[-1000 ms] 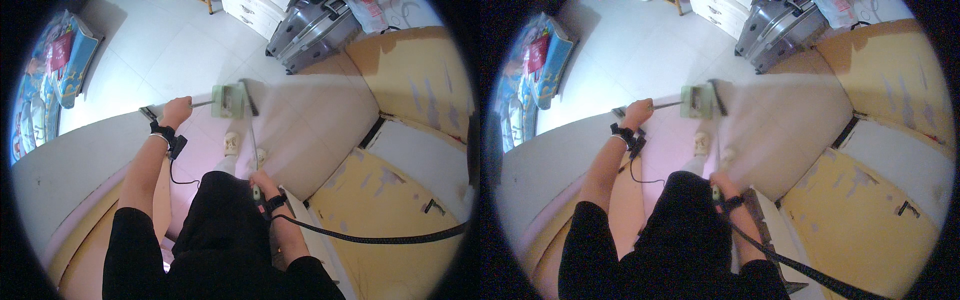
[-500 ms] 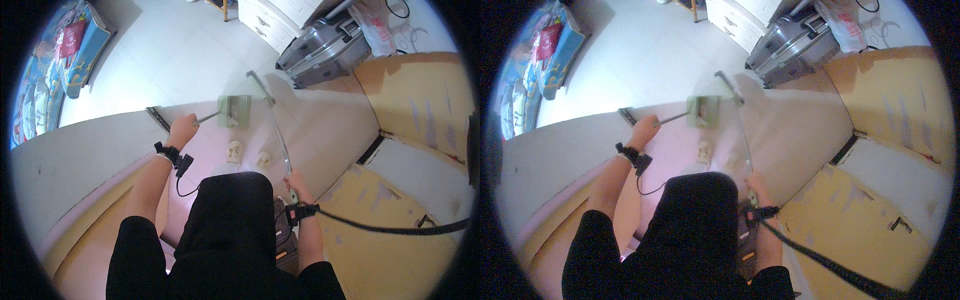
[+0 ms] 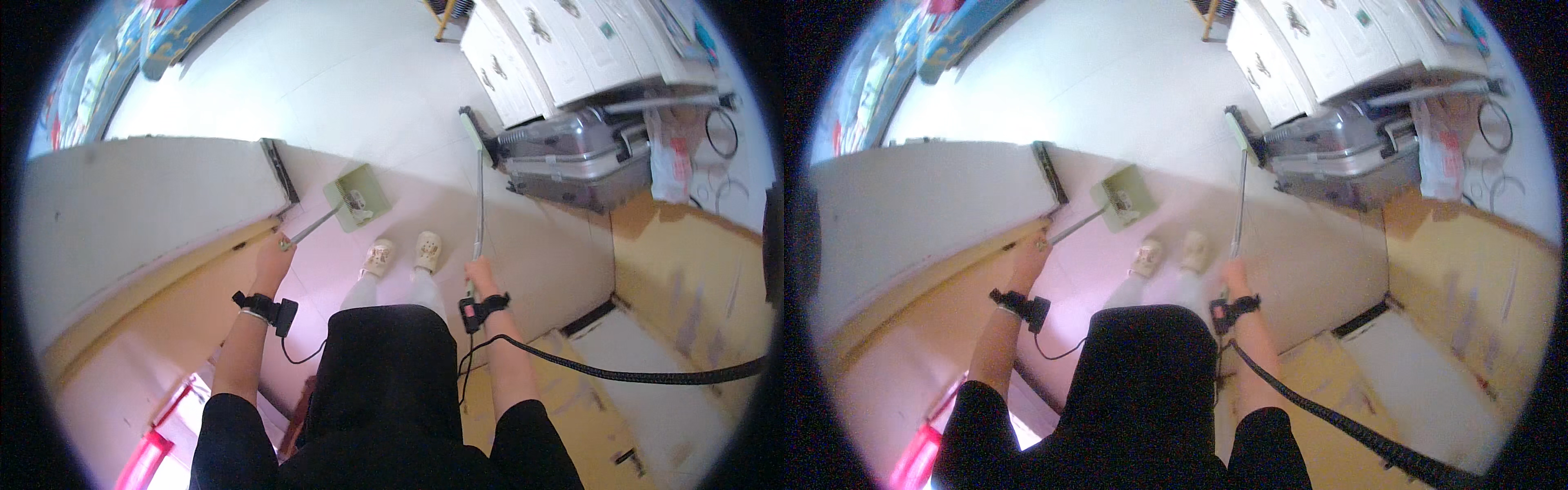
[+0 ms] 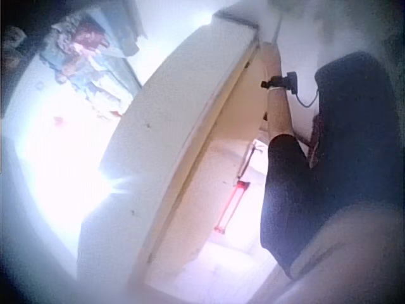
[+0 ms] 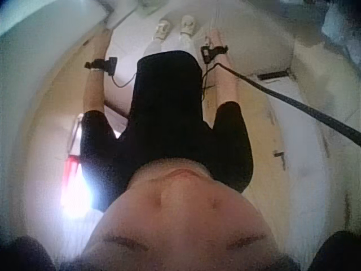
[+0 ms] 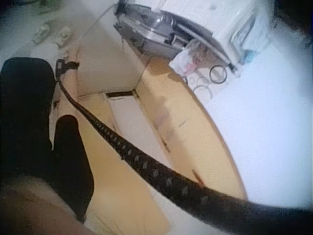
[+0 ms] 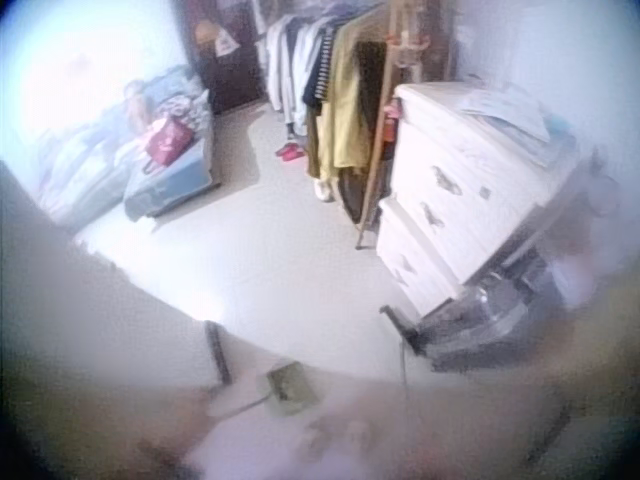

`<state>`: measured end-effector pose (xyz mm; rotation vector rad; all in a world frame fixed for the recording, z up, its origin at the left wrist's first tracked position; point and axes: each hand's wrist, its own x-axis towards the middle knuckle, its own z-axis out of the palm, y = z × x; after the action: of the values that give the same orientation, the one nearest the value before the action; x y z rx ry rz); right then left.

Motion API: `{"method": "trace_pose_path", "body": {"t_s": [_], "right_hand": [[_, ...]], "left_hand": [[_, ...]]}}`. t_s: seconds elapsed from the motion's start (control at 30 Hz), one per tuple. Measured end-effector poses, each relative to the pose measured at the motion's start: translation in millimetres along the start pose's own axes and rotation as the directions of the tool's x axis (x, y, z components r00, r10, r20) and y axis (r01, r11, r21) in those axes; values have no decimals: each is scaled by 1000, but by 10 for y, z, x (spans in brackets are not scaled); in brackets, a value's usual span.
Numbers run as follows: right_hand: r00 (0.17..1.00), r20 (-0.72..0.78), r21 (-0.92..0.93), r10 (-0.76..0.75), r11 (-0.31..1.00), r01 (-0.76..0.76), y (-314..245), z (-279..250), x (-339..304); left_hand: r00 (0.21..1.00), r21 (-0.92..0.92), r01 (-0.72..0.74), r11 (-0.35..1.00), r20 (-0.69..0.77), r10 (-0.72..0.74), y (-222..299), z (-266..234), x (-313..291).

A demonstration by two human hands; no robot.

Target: The person sweeps a tiled floor using a broom and dustpan, gathering scattered paper debris. They move around a cluttered room, sweeping near a sofa, clothing rack, and bed, then collect the debris into the dustpan and walk toward a trash bin.

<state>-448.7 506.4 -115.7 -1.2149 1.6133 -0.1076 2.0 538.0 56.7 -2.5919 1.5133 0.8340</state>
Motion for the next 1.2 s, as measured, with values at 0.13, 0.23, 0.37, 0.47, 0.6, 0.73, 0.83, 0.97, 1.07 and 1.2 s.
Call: {"method": "trace_pose_path", "body": {"t_s": [0.13,0.23,0.37,0.47,0.6,0.73,0.83,0.97,1.07,1.2], "right_hand": [[992,113,-207,55,978,-30,-99,576,-62],[958,266,-115,107,990,-79,-335,767,-384],[843,502,51,196,965,-255,-575,556,-682],[652,693,159,307,817,-554,-658,112,-718],[620,721,112,310,830,-546,-836,-462,-757],[751,579,31,317,912,-409,-1061,-875,-751],[845,472,13,250,957,-290,-1189,-1068,-589],[944,272,-16,187,982,-189,-1371,-1246,-42],[962,206,-34,182,983,-179,-1612,-1432,549],[920,147,129,362,916,-381,-1914,-1472,1259]], "left_hand": [[991,4,121,993,-55,-120,-11,77,-27],[984,59,176,983,-22,-175,13,107,-31],[977,106,212,972,-18,-211,82,122,-34],[963,108,268,957,-8,-269,121,149,-101],[952,77,300,951,43,-304,11,152,-147],[939,-12,341,940,48,-340,-215,128,-268],[907,-71,421,904,52,-418,-452,97,-482],[884,-230,456,860,6,-467,-880,129,-723],[858,-405,454,794,-41,-512,-1155,268,-780],[834,-461,443,769,-104,-542,-1412,327,-690]]}}
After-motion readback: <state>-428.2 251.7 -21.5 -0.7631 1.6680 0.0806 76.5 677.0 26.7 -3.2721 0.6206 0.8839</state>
